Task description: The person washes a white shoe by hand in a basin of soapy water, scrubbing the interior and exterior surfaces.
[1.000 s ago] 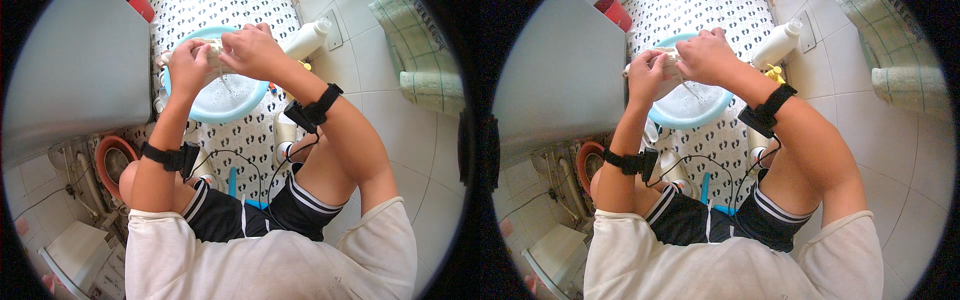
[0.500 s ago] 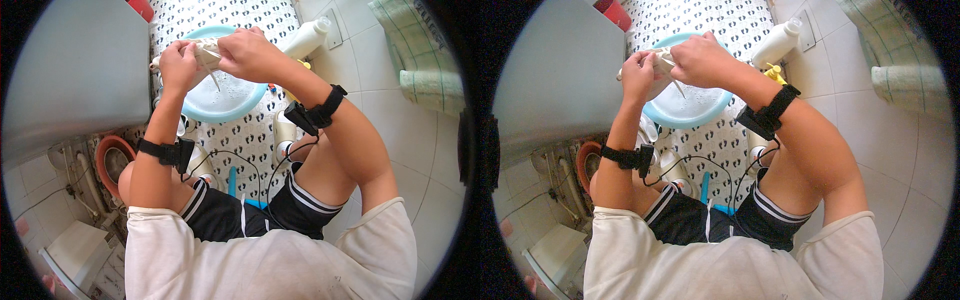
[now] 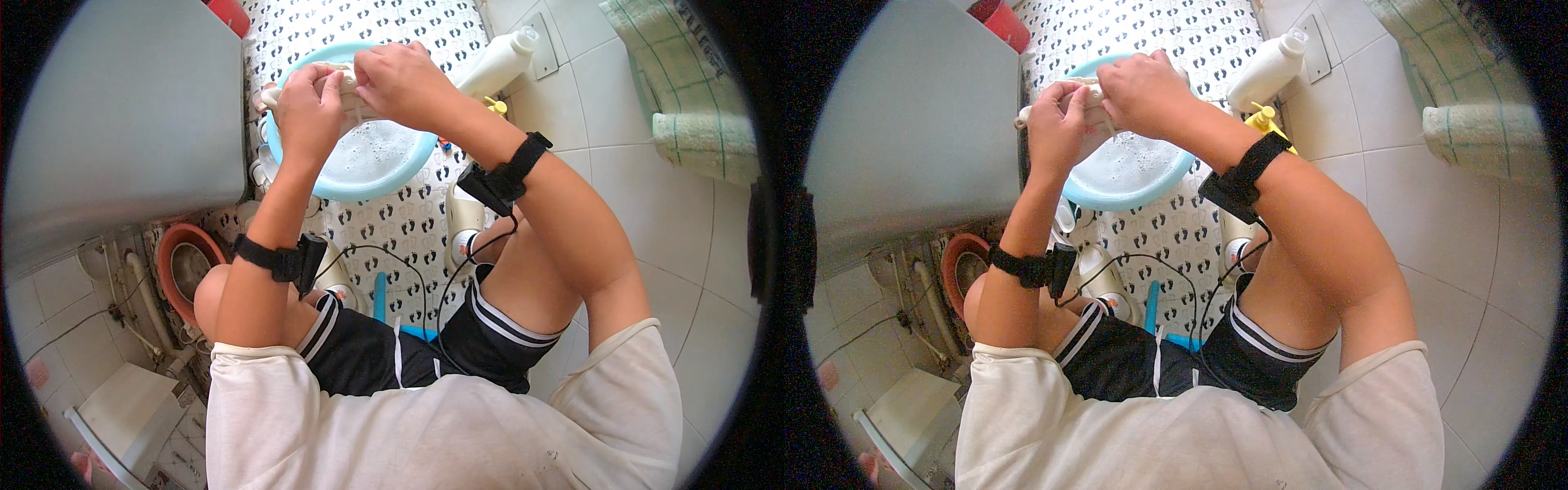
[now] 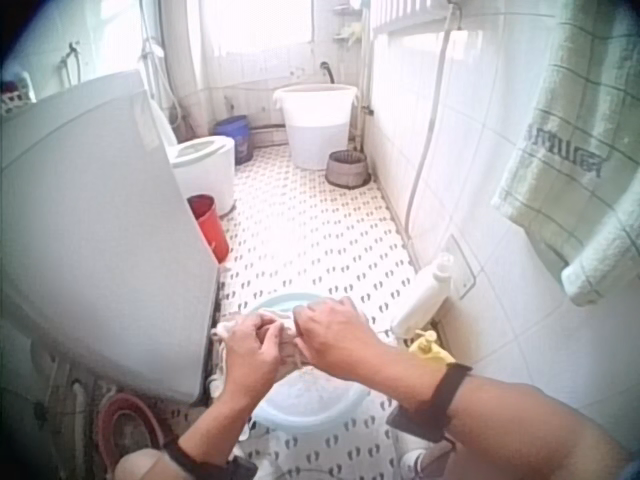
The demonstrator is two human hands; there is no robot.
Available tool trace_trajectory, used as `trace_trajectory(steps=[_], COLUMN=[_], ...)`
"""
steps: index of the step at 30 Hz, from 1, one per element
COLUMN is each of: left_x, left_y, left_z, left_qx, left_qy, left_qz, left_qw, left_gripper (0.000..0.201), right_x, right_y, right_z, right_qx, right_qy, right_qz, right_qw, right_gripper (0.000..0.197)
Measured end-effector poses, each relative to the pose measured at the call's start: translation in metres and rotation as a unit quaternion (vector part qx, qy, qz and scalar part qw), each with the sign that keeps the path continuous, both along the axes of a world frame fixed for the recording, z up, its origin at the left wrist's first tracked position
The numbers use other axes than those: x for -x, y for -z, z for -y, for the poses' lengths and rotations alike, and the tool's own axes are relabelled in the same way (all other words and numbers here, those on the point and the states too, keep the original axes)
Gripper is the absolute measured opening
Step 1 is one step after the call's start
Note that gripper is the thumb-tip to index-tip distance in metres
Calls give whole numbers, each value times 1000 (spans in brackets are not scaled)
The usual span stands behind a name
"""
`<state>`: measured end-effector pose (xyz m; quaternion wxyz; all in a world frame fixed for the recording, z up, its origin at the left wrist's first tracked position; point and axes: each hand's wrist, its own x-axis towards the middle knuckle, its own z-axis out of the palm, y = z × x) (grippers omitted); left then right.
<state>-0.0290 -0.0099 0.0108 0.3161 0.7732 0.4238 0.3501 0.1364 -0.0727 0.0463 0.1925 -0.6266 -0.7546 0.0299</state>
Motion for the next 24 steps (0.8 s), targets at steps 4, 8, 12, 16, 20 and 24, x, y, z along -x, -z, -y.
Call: trace_trajectory(steps=[4,8,12,16,20,24], left_x=[0,11,22,24,8,1], left_y=[1,4,-20,-15,-24,-35], left_z=[0,-17,-23,-24,-8,1], left_qx=[20,78,212,151,181,169], left_qy=[-1,-31,-135,-76,-59,-37], left_qz=[9,1,89,73,92,97], left_qw=[1000,997,964,983,977,980], left_gripper=[23,22,23,23,23,22], right_x=[2,6,5,-7,-4,1], right_y=[-3,-11,-19,-17,-5,2], right_z=[1,6,14,15,8,2], right_qx=[21,40,96,46,4,-98], right_qy=[-11,-28,-43,-26,-16,7], right_qz=[10,18,26,-18,-63,-21], right_qw=[1000,999,994,998,998,995], right_gripper=[16,17,18,18,25,24])
